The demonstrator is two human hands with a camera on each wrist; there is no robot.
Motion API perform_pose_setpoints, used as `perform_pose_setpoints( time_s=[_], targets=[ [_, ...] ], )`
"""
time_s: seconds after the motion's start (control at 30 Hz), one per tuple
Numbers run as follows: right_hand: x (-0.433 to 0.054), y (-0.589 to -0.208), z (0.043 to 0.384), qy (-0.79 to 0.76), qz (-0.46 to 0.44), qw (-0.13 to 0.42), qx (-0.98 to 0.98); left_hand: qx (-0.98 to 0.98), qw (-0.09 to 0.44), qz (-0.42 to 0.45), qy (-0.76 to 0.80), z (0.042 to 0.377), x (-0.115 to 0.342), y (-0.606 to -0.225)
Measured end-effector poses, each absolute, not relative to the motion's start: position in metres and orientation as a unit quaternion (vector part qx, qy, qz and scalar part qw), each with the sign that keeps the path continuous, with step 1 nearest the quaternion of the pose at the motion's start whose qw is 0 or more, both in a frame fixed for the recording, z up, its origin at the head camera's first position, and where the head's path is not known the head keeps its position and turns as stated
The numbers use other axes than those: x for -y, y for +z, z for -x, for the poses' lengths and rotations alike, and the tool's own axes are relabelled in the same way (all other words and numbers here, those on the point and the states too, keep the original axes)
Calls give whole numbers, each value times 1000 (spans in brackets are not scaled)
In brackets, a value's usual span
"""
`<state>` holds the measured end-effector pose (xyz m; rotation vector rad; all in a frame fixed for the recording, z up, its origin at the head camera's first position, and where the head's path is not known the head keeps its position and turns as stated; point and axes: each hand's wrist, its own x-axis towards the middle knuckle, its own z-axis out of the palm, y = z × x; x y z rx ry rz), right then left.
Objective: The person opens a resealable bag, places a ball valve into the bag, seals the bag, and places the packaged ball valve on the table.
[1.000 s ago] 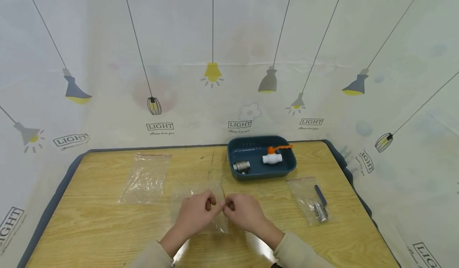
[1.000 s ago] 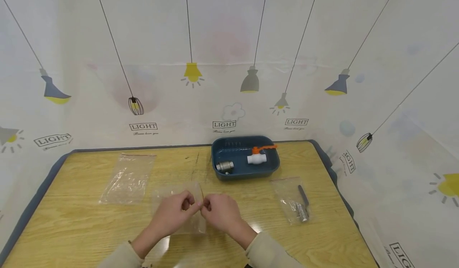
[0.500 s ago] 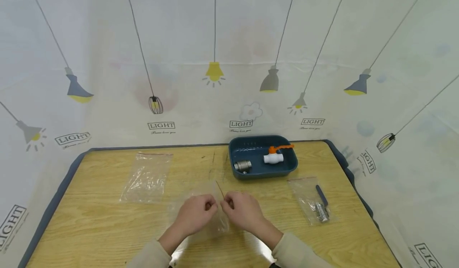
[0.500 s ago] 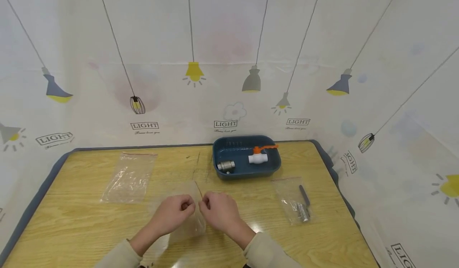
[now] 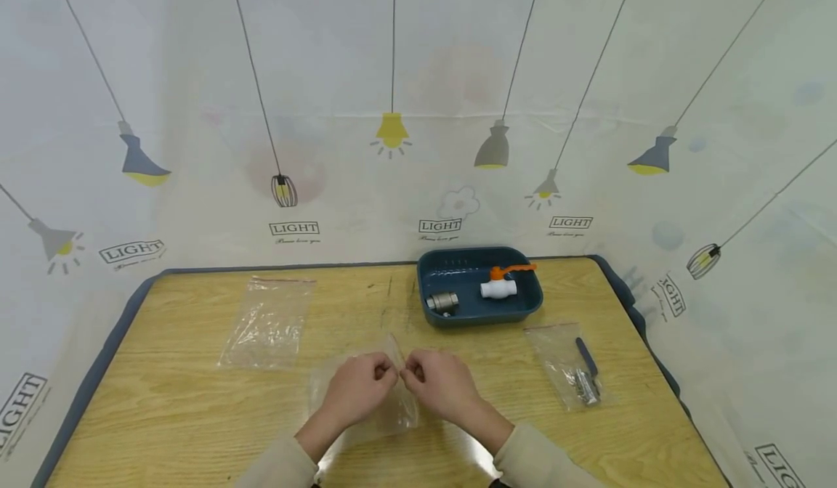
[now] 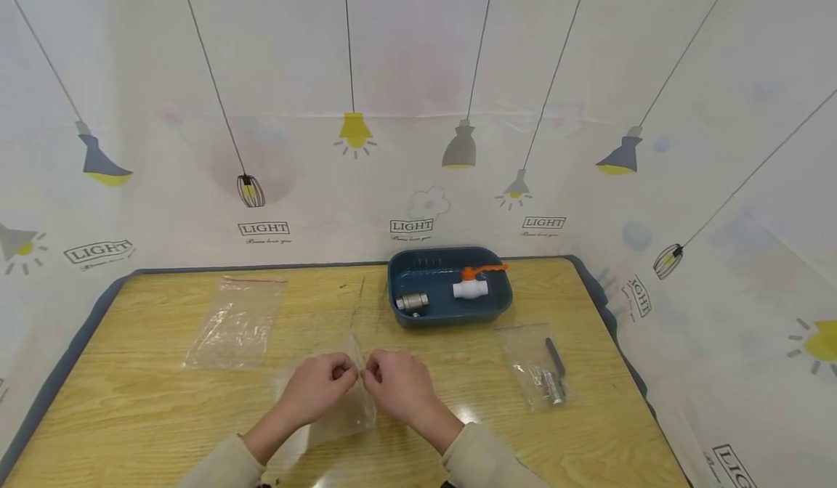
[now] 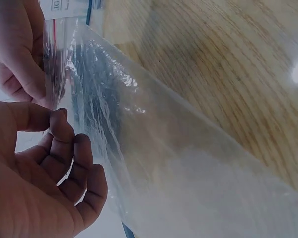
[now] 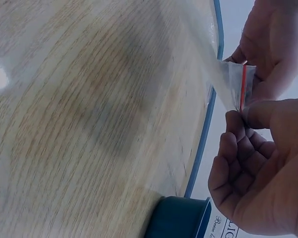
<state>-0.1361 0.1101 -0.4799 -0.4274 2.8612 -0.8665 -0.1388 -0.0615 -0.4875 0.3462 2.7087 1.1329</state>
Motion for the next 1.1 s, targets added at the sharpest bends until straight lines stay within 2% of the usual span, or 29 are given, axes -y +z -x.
perform_pose_setpoints(
  time_s=[0.07, 0.27, 0.43, 0.73, 1.1],
  targets=[
    [-111, -481, 136, -283, 131, 64, -948, -910, 96, -111, 387, 139, 61, -486],
    [-119, -492, 141, -253, 93, 57, -961, -931, 57, -110, 344, 134, 64, -477],
    [-131, -500, 145, -242, 75, 72, -965, -933, 47, -103, 342, 135, 69, -470],
    [-138, -501, 148, -244, 91, 67, -963, -929, 47, -110, 350, 137, 74, -473],
    [-133, -500, 140, -267, 103, 31, -958, -935, 17, -129, 329, 136, 70, -471]
  ],
)
